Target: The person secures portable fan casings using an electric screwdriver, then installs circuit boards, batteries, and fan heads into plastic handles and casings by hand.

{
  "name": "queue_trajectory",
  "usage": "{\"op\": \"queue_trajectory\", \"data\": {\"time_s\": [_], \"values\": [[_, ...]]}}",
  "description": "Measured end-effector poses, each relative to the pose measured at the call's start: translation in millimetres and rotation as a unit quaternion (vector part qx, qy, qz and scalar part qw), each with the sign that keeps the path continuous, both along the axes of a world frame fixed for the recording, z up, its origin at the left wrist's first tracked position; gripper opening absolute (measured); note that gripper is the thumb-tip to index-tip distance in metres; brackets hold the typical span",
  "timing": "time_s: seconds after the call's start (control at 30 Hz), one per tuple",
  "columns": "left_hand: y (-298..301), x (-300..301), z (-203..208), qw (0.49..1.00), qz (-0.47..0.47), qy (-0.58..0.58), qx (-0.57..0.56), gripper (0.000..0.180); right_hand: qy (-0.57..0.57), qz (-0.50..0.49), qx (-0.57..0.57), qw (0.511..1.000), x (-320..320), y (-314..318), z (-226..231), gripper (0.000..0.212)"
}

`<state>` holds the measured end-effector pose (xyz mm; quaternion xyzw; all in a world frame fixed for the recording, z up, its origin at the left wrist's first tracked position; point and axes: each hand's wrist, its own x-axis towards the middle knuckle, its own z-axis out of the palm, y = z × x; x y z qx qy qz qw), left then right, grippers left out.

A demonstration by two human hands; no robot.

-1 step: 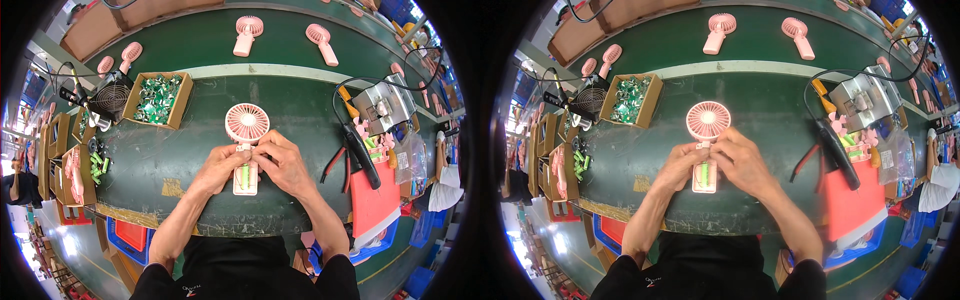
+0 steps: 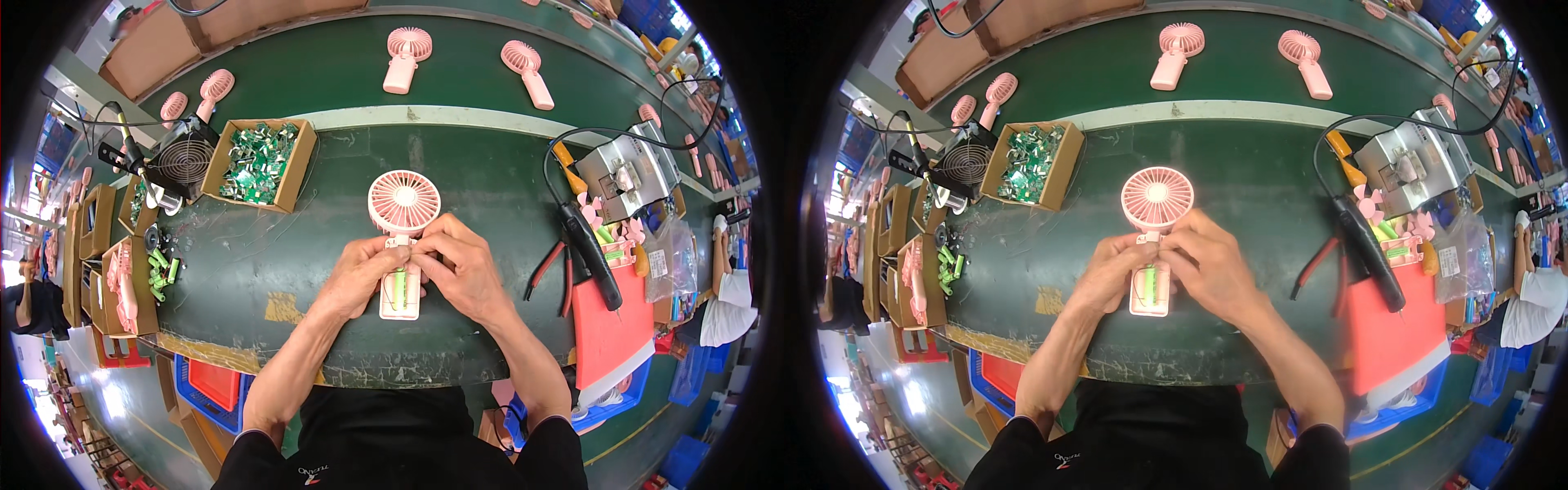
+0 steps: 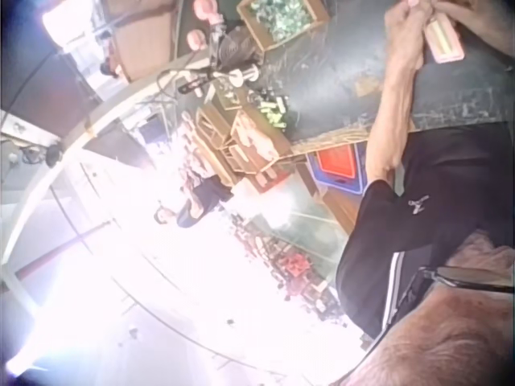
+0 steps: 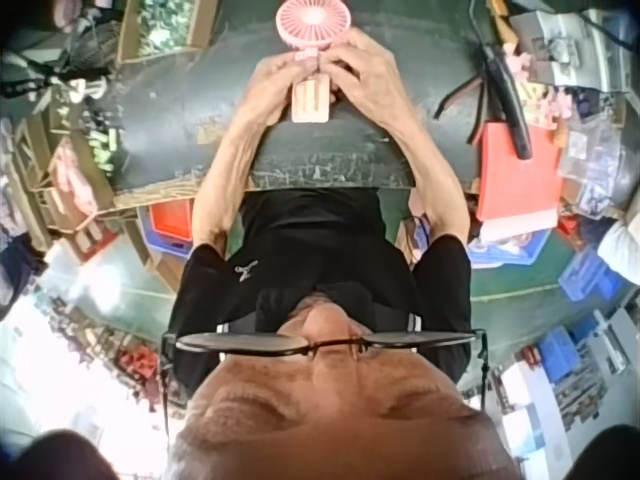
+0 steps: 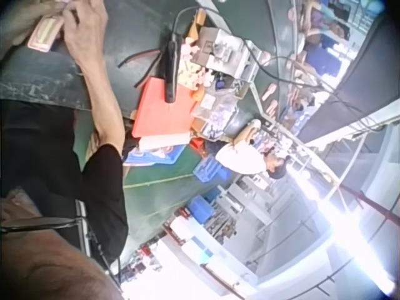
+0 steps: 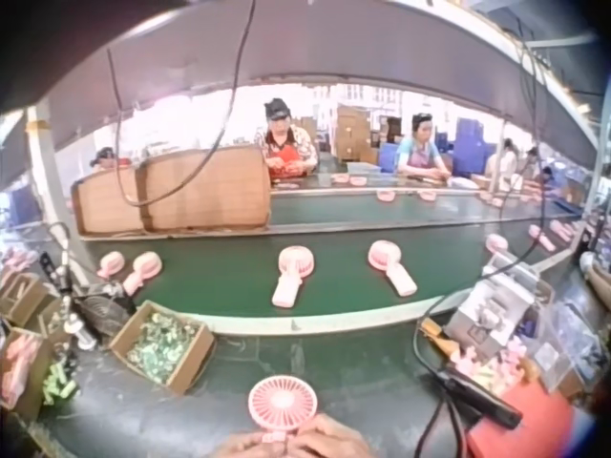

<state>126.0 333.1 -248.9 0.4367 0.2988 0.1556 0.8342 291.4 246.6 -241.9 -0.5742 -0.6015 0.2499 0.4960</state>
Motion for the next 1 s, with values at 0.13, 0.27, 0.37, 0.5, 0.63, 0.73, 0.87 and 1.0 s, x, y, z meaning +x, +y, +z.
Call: {"op": "queue_trajectory", "data": {"time_s": [0.13,0.27,0.37,0.5,0.63,0.73,0.87,1.0], "values": [[-1.3,-2.5,1.9,0.999,0.03,-0.025,0.019,0.029,0.191,-0.007,-0.021,0.981,-4.4,-3.5,5.4,0.002],[1.4,-5.6,3.1,0.992,0.073,-0.101,0.02,0.025,0.23,0.017,-0.06,0.971,1.8,-10.6,10.0,0.003],[2.6,-7.3,1.1,0.985,0.09,-0.139,0.041,0.024,0.229,0.029,-0.087,0.969,-4.5,-13.6,12.5,0.004],[-1.0,-4.6,0.3,0.981,0.115,-0.142,0.062,0.027,0.073,-0.003,0.014,0.997,-9.7,-14.5,7.4,0.014],[-4.2,-3.1,-0.9,0.977,0.121,-0.154,0.083,0.035,-0.019,-0.076,0.103,0.992,-19.0,-12.8,3.7,0.022],[-5.9,-3.1,-3.8,0.979,0.12,-0.141,0.089,0.037,-0.059,-0.1,0.136,0.984,-19.0,-9.3,0.1,0.022],[-9.5,-1.7,-3.8,0.981,0.118,-0.124,0.096,0.037,-0.091,-0.121,0.149,0.977,-17.7,-8.9,-1.4,0.022],[-12.0,-1.0,-4.7,0.978,0.124,-0.151,0.076,0.034,-0.109,-0.135,0.161,0.971,-16.5,-8.2,-3.4,0.026]]}}
